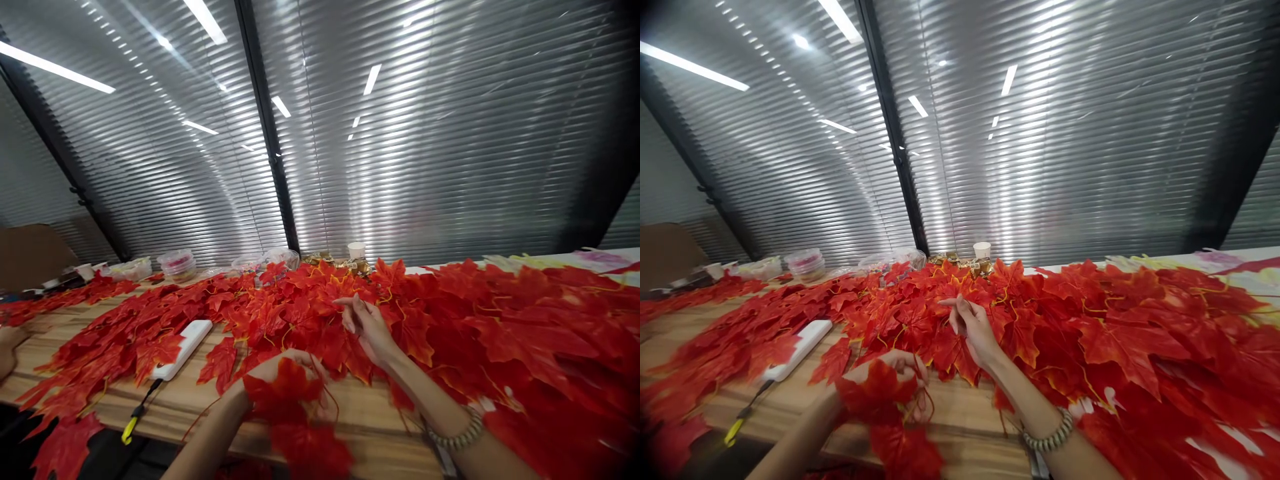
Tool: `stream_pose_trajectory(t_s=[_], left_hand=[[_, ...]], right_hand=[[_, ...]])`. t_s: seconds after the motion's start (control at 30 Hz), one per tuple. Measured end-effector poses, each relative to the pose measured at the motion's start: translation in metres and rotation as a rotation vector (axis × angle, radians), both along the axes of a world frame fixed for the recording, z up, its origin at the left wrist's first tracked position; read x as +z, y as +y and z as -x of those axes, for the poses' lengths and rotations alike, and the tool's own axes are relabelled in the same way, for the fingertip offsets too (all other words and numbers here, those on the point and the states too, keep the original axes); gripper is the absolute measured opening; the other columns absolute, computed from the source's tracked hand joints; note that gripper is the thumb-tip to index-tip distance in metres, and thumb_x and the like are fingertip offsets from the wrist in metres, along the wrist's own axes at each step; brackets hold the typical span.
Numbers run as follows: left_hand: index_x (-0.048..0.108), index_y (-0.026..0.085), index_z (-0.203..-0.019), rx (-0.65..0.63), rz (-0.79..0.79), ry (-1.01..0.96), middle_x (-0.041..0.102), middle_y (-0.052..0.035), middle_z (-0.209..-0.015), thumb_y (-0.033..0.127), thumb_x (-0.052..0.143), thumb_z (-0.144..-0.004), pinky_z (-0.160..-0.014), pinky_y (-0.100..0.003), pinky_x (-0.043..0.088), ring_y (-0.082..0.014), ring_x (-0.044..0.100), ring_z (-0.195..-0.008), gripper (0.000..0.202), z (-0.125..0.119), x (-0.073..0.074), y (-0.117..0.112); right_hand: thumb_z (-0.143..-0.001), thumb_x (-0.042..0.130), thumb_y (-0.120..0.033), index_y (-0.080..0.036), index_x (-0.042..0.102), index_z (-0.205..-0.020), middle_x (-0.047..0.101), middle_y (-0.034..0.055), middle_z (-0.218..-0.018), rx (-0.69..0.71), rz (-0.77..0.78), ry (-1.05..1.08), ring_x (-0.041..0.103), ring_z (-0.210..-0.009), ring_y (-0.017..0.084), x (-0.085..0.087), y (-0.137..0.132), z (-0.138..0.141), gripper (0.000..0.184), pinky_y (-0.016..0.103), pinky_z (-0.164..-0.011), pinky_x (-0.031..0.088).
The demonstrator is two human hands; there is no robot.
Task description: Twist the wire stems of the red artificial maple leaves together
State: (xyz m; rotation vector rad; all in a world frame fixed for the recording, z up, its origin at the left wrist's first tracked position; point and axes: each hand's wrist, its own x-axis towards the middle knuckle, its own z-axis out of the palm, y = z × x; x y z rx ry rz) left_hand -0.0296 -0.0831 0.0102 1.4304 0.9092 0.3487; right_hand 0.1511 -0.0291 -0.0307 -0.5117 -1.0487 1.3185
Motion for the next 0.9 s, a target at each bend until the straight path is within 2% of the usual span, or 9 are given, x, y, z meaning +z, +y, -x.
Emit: stream_pose_trajectory(t_s=[0.17, 0.27, 0.33, 0.47, 0.53, 0.6, 0.7, 0.77, 0.9], left_hand=[[0.064, 0.013, -0.068, -0.175, 0.202, 0.098, 0.064, -0.0041, -0.062, 0.043, 0.061, -0.067, -0.057, -0.025, 0.046, -0.0158, 0.059, -0.057, 0.03, -0.009, -0.01, -0.008], [0.064, 0.015, -0.07, -0.224, 0.177, 0.176, 0.063, -0.003, -0.058, 0.046, 0.053, -0.072, -0.048, -0.024, 0.042, -0.014, 0.055, -0.046, 0.034, -0.01, -0.007, -0.009], [0.063, 0.015, -0.068, -0.172, 0.031, 0.331, 0.06, -0.0016, -0.053, 0.045, 0.052, -0.072, -0.042, -0.023, 0.037, -0.0123, 0.05, -0.038, 0.032, -0.005, 0.002, -0.008], [0.061, 0.013, -0.057, 0.02, -0.441, 0.605, 0.056, -0.0008, -0.047, 0.042, 0.05, -0.073, -0.04, -0.02, 0.031, -0.0111, 0.047, -0.04, 0.034, 0.02, 0.035, -0.004], [0.063, 0.014, -0.066, 0.147, -0.565, 0.685, 0.06, -0.0015, -0.053, 0.04, 0.047, -0.076, -0.042, -0.02, 0.032, -0.0117, 0.05, -0.042, 0.033, 0.035, 0.048, 0.001], [0.064, 0.015, -0.076, 0.259, -0.638, 0.803, 0.062, -0.0022, -0.058, 0.036, 0.046, -0.076, -0.045, -0.021, 0.034, -0.0133, 0.053, -0.045, 0.028, 0.049, 0.053, 0.008], [0.065, 0.017, -0.078, 0.336, -0.755, 1.078, 0.065, -0.0054, -0.069, 0.027, 0.054, -0.071, -0.054, -0.022, 0.036, -0.0183, 0.059, -0.063, 0.016, 0.063, 0.045, 0.019], [0.065, 0.017, -0.08, 0.303, -0.753, 1.197, 0.066, -0.007, -0.077, 0.022, 0.06, -0.065, -0.058, -0.023, 0.036, -0.0207, 0.06, -0.073, 0.016, 0.066, 0.035, 0.026], [0.064, 0.02, -0.088, 0.227, -0.751, 1.186, 0.064, -0.0065, -0.084, 0.016, 0.062, -0.062, -0.061, -0.024, 0.038, -0.0204, 0.058, -0.077, 0.026, 0.062, 0.015, 0.038]], right_hand=[[-0.077, 0.05, -0.052, -0.016, 0.064, -0.087, 0.049, -0.0029, -0.049, 0.078, 0.043, 0.016, 0.022, -0.036, 0.005, 0.003, 0.001, 0.0, 0.04, 0.023, -0.038, 0.015], [-0.077, 0.051, -0.05, -0.016, 0.064, -0.087, 0.055, -0.0004, -0.059, 0.053, 0.04, -0.029, 0.029, -0.037, 0.005, -0.001, 0.004, 0.001, 0.037, 0.023, -0.039, 0.02], [-0.078, 0.052, -0.048, -0.016, 0.065, -0.084, 0.058, 0.0015, -0.068, 0.012, 0.047, -0.06, 0.036, -0.04, 0.006, -0.006, 0.004, 0.003, 0.035, 0.023, -0.041, 0.025], [-0.078, 0.05, -0.05, -0.016, 0.066, -0.084, 0.06, 0.0036, -0.072, 0.035, 0.104, -0.054, 0.044, -0.044, 0.007, -0.011, 0.003, 0.005, 0.038, 0.023, -0.046, 0.031], [-0.077, 0.05, -0.052, -0.016, 0.066, -0.085, 0.061, 0.0043, -0.073, 0.064, 0.119, -0.027, 0.046, -0.045, 0.008, -0.012, 0.002, 0.006, 0.04, 0.023, -0.046, 0.033], [-0.076, 0.051, -0.051, -0.016, 0.066, -0.085, 0.061, 0.0047, -0.075, 0.088, 0.139, 0.013, 0.048, -0.046, 0.009, -0.012, 0.002, 0.006, 0.039, 0.023, -0.047, 0.035], [-0.075, 0.053, -0.05, -0.016, 0.066, -0.083, 0.061, 0.0038, -0.068, 0.152, 0.198, 0.081, 0.05, -0.049, 0.01, -0.013, 0.002, 0.007, 0.038, 0.023, -0.05, 0.038], [-0.076, 0.053, -0.048, -0.016, 0.066, -0.081, 0.061, 0.0041, -0.07, 0.201, 0.217, 0.119, 0.052, -0.053, 0.011, -0.014, 0.002, 0.008, 0.035, 0.024, -0.053, 0.041], [-0.077, 0.053, -0.044, -0.017, 0.067, -0.074, 0.058, 0.0058, -0.108, 0.248, 0.191, 0.165, 0.053, -0.059, 0.009, -0.015, 0.002, 0.009, 0.03, 0.024, -0.057, 0.044]])
